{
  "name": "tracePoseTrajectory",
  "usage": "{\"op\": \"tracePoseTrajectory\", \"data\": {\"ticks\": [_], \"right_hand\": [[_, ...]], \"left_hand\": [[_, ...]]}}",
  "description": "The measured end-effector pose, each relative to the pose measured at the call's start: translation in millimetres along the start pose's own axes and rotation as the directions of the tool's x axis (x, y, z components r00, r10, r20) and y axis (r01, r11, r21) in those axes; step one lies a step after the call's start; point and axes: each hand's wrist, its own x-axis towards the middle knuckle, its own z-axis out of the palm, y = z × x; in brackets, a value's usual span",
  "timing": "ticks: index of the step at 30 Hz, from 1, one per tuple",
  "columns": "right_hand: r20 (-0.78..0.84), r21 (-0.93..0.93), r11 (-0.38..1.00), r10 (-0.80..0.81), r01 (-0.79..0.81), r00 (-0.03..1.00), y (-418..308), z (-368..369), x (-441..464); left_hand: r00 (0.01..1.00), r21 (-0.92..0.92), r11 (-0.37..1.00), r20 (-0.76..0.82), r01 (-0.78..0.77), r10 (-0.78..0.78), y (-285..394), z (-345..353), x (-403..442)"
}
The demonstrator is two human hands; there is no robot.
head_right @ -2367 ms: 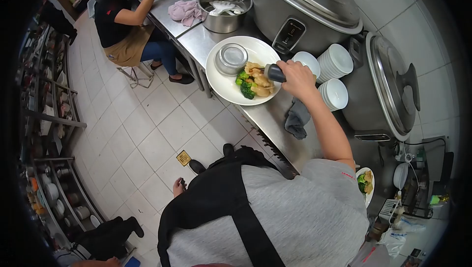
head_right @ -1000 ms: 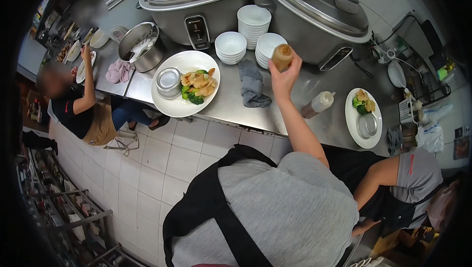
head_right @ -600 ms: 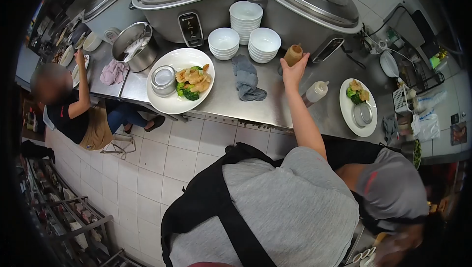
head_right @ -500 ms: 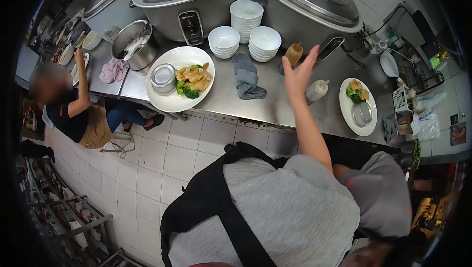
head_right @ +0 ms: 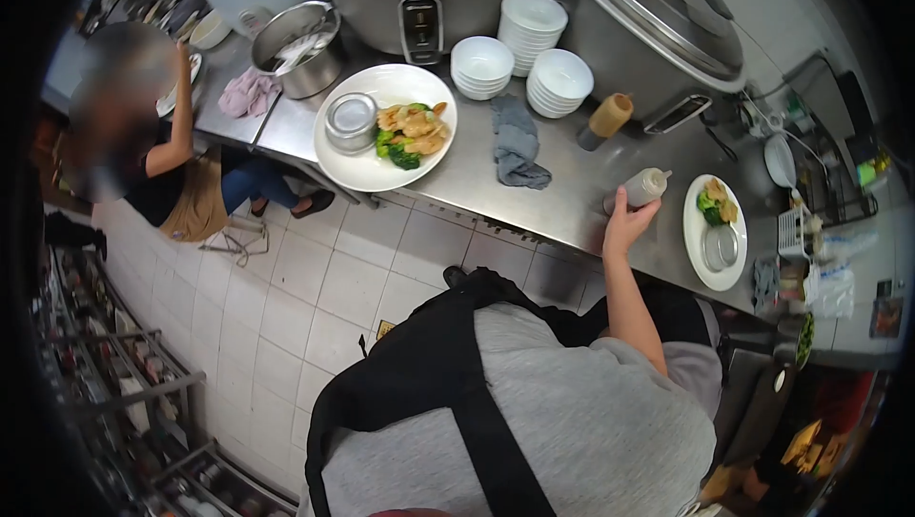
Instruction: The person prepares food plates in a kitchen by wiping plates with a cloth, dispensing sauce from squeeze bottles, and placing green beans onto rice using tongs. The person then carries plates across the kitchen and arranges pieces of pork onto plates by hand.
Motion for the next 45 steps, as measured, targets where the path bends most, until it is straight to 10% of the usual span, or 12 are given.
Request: {"op": "tracePoseTrajectory", "data": {"ticks": [4, 10, 23, 36, 42, 45], "right_hand": [[0.394, 0.026, 0.998, -0.065, 0.059, 0.917, -38.7, 32.5, 21.7], [0.84, 0.008, 0.795, -0.334, 0.607, 0.427, -149.4, 114.0, 35.6], [0.875, 0.212, 0.28, -0.481, 0.936, -0.054, -190.7, 186.4, 34.9], [0.92, 0.115, 0.124, -0.388, 0.986, -0.058, -200.7, 200.6, 53.3], [0.914, 0.127, 0.259, -0.406, 0.957, -0.011, -190.4, 188.2, 57.7], [0.966, 0.016, 0.544, -0.225, 0.839, 0.128, -168.5, 186.4, 61.8]], "left_hand": [[1.0, -0.025, 1.0, -0.011, -0.008, 0.008, 18.0, -9.4, -9.7], [0.984, -0.182, 0.967, -0.007, -0.179, 0.181, 68.9, -22.1, -37.2], [0.992, -0.338, 0.941, -0.119, -0.012, -0.03, 2.3, 66.0, -40.9], [0.99, -0.38, 0.925, -0.136, -0.021, -0.033, 10.0, 62.2, -41.0], [0.994, -0.348, 0.935, -0.102, -0.062, 0.028, 31.6, 54.2, -26.5], [0.997, -0.289, 0.954, -0.057, -0.075, 0.061, 44.4, 46.4, -13.0]]}}
